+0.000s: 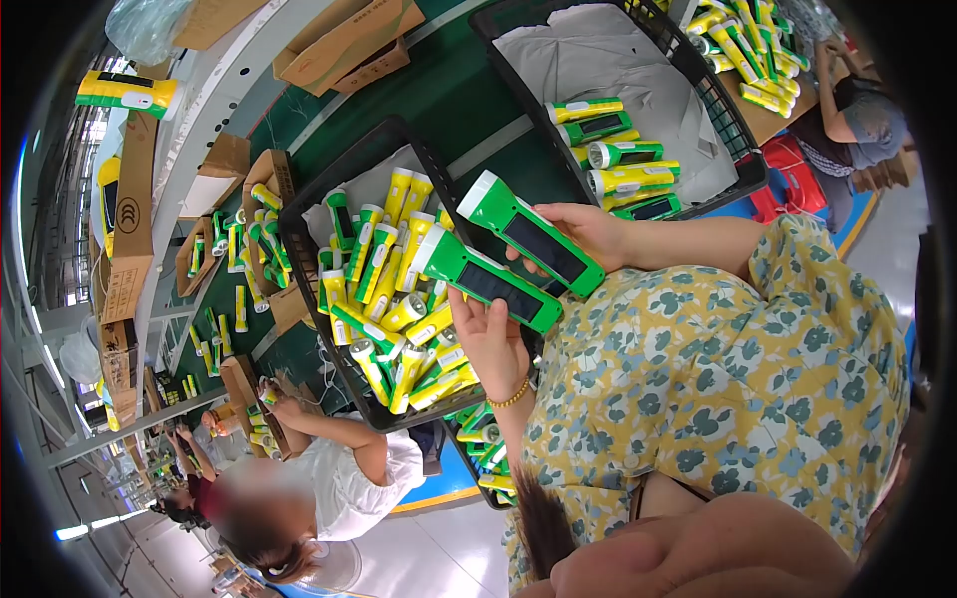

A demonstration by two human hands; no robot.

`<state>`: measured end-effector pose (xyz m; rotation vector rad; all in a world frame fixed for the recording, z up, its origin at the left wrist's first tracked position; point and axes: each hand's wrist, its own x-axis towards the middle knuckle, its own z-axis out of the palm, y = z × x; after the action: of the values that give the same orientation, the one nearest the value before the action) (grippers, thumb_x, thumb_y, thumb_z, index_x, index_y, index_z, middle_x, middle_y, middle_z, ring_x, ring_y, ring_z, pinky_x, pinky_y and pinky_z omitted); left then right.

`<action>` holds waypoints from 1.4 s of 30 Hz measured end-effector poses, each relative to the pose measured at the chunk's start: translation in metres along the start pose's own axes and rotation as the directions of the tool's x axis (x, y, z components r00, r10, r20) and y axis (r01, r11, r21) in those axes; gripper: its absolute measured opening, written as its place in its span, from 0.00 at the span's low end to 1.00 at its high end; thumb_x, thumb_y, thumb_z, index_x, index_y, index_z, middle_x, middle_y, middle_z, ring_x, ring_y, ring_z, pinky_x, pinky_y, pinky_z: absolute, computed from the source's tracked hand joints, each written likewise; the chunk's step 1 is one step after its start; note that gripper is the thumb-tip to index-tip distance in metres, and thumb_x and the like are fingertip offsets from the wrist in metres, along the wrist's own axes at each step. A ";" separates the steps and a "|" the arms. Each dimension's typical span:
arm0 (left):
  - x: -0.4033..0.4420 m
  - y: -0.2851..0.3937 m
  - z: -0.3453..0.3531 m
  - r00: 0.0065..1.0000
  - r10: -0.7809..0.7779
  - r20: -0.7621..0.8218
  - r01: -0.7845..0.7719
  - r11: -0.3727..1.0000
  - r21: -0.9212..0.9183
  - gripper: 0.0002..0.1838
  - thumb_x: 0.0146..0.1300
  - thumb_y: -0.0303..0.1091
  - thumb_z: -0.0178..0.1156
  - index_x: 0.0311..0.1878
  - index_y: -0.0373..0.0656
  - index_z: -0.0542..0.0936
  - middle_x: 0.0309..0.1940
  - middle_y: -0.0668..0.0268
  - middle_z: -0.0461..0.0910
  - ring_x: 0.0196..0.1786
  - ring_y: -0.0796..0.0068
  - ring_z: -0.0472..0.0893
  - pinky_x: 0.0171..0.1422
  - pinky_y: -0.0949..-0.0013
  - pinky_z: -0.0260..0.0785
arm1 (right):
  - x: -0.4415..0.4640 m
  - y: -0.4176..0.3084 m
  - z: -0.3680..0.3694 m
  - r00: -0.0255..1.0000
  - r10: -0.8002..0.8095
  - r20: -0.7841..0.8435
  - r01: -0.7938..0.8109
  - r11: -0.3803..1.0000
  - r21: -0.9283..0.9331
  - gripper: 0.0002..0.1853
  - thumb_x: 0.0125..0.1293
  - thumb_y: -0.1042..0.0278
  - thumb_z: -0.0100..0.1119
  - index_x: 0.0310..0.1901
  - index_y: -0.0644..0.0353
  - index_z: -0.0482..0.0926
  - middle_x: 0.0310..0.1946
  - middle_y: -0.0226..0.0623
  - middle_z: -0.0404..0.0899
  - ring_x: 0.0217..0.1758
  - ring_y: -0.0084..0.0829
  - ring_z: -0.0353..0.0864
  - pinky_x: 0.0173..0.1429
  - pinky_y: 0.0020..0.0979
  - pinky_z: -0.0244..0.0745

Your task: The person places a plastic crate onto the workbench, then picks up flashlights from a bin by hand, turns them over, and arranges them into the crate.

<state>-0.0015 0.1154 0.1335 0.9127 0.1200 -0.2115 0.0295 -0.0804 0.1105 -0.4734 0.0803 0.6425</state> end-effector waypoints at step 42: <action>0.008 -0.006 -0.014 1.000 -0.009 -0.012 0.010 0.995 0.096 0.36 0.57 0.16 0.59 0.68 0.38 0.57 0.50 0.59 0.75 0.54 0.67 0.76 0.56 0.65 0.74 | -0.003 -0.066 0.005 0.942 -0.327 0.081 0.239 0.480 -0.844 0.27 0.53 0.73 0.66 0.56 0.58 0.72 0.59 0.33 0.72 0.61 0.26 0.71 0.64 0.32 0.66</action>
<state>0.0044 0.1219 0.1188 1.0096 0.1253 -0.2224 0.0656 -0.1261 0.1421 -1.4602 -0.2503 0.2760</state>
